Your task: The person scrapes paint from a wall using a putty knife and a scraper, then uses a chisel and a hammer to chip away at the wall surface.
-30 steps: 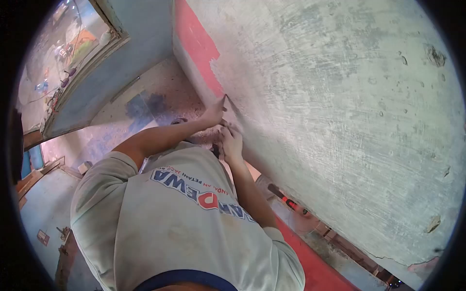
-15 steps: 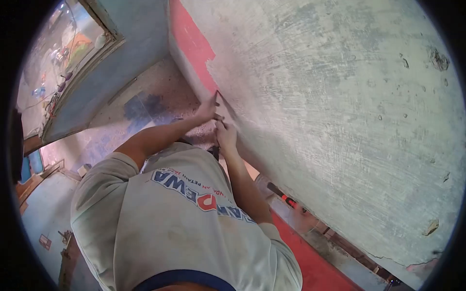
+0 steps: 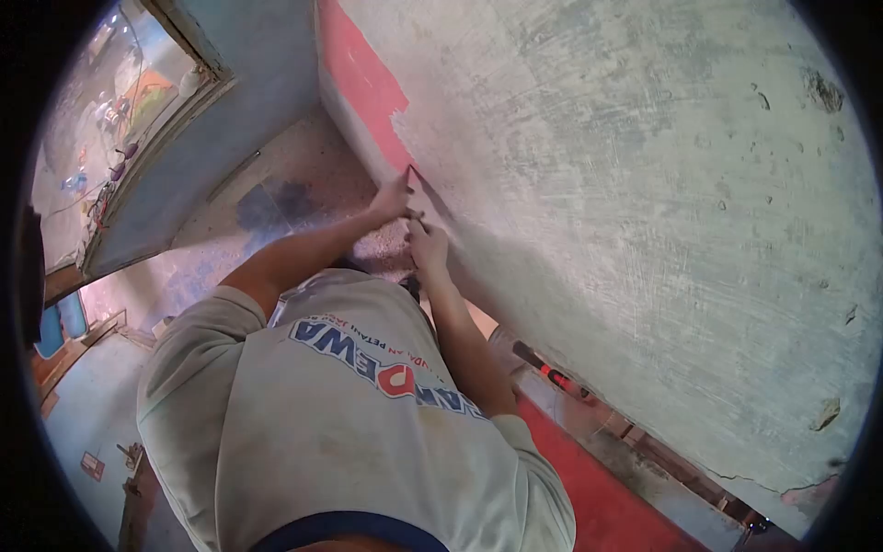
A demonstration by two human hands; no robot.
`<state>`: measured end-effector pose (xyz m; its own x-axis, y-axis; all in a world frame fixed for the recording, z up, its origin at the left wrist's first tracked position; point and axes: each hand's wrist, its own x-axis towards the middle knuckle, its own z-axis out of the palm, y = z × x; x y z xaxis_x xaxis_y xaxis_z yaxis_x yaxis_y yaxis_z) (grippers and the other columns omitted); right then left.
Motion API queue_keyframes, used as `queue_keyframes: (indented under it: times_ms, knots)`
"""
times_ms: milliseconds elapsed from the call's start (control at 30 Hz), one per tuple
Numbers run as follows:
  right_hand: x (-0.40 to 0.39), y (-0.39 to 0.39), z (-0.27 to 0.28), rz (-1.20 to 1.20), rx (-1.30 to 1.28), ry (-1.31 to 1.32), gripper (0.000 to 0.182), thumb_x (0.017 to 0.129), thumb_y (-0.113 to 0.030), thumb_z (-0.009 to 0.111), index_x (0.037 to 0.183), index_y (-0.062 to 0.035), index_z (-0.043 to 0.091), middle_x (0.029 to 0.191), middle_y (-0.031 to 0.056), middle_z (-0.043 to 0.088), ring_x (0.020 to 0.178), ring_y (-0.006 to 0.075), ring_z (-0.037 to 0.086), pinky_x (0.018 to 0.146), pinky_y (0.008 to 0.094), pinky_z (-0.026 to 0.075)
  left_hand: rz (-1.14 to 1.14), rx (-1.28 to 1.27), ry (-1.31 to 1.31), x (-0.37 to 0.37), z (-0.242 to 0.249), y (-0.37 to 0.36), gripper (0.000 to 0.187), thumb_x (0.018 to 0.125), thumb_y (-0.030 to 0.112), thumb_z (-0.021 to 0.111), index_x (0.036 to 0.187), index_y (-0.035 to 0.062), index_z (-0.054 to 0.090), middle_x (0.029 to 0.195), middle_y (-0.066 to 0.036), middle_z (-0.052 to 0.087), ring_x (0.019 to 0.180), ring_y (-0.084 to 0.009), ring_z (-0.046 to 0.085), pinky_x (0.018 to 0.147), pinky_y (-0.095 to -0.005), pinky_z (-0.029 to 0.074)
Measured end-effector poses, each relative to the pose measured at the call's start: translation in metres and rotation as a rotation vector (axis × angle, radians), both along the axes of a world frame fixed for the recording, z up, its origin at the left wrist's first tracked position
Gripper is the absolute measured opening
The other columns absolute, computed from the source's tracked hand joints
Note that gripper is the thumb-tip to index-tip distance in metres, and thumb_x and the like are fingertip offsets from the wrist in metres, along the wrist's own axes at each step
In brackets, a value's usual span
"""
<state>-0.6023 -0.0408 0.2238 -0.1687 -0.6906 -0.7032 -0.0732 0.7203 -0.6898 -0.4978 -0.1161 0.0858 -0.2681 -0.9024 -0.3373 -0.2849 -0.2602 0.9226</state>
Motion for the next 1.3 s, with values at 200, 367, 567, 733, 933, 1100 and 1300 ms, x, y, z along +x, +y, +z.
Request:
queue_keyframes:
  times_ms: [200, 367, 567, 733, 933, 1100, 1300]
  knots:
    - [-0.005, 0.027, 0.016, -0.059, -0.059, -0.085, 0.022, 0.101, -0.023, 0.061, 0.097, -0.0023, 0.067, 0.068, -0.0013, 0.055, 0.047, 0.0082, 0.048, 0.04, 0.0281, 0.033, 0.005, -0.019, 0.167, -0.008, -0.014, 0.008, 0.091, 0.088, -0.006, 0.055, 0.166, -0.0004, 0.008, 0.139, -0.032, 0.056, 0.112, -0.0363, 0.068, 0.081, -0.0402, 0.066]
    - [-0.015, 0.023, 0.029, -0.054, -0.037, -0.096, 0.022, 0.1, -0.023, 0.062, 0.096, -0.0021, 0.067, 0.068, -0.0006, 0.056, 0.047, 0.0086, 0.047, 0.04, 0.0289, 0.033, 0.012, -0.043, 0.111, -0.018, -0.002, 0.012, 0.107, 0.078, 0.008, 0.072, 0.164, -0.0043, 0.01, 0.136, -0.034, 0.058, 0.113, -0.0364, 0.069, 0.087, -0.0398, 0.062]
    - [0.022, -0.007, -0.014, -0.093, -0.014, -0.031, 0.018, 0.098, -0.021, 0.064, 0.09, -0.0047, 0.064, 0.067, -0.0023, 0.053, 0.048, 0.0073, 0.047, 0.04, 0.0272, 0.032, -0.089, -0.19, -0.094, 0.022, -0.023, -0.016, 0.136, 0.064, 0.032, 0.099, 0.162, -0.0072, 0.013, 0.129, -0.035, 0.062, 0.117, -0.0374, 0.068, 0.093, -0.0419, 0.057]
    - [-0.018, 0.041, 0.04, -0.095, -0.044, -0.136, 0.025, 0.098, -0.021, 0.063, 0.081, -0.0022, 0.063, 0.066, 0.0009, 0.057, 0.046, 0.0113, 0.05, 0.04, 0.0307, 0.035, 0.036, 0.064, 0.265, -0.012, 0.016, 0.022, 0.094, 0.086, 0.009, 0.065, 0.165, 0.0006, 0.015, 0.134, -0.032, 0.06, 0.106, -0.041, 0.069, 0.093, -0.045, 0.058]
    - [0.006, -0.004, -0.032, 0.041, -0.059, 0.102, 0.02, 0.099, -0.021, 0.064, 0.096, -0.0022, 0.068, 0.066, -0.003, 0.054, 0.047, 0.0081, 0.048, 0.042, 0.0263, 0.033, 0.139, 0.165, 0.293, 0.007, -0.026, -0.008, 0.086, 0.088, -0.009, 0.032, 0.168, 0.0109, 0.007, 0.142, -0.035, 0.052, 0.085, -0.035, 0.078, 0.076, -0.0392, 0.066]
    - [-0.008, 0.03, 0.006, -0.052, -0.078, -0.149, 0.022, 0.1, -0.022, 0.063, 0.085, -0.0055, 0.062, 0.062, -0.0022, 0.053, 0.044, 0.0083, 0.048, 0.038, 0.0264, 0.03, -0.005, 0.097, 0.251, -0.002, 0.013, 0.009, 0.087, 0.089, -0.007, 0.039, 0.168, 0.0062, 0.004, 0.147, -0.033, 0.049, 0.095, -0.0374, 0.076, 0.076, -0.0374, 0.066]
    - [-0.017, 0.023, -0.013, 0.001, -0.149, -0.007, 0.029, 0.101, -0.026, 0.061, 0.083, -0.0031, 0.062, 0.065, -0.0012, 0.055, 0.046, 0.0094, 0.049, 0.04, 0.0292, 0.033, -0.037, -0.037, -0.003, 0.0, 0.028, 0.007, 0.098, 0.087, 0.003, 0.069, 0.165, -0.0029, 0.01, 0.139, -0.031, 0.059, 0.121, -0.0367, 0.067, 0.092, -0.0416, 0.061]
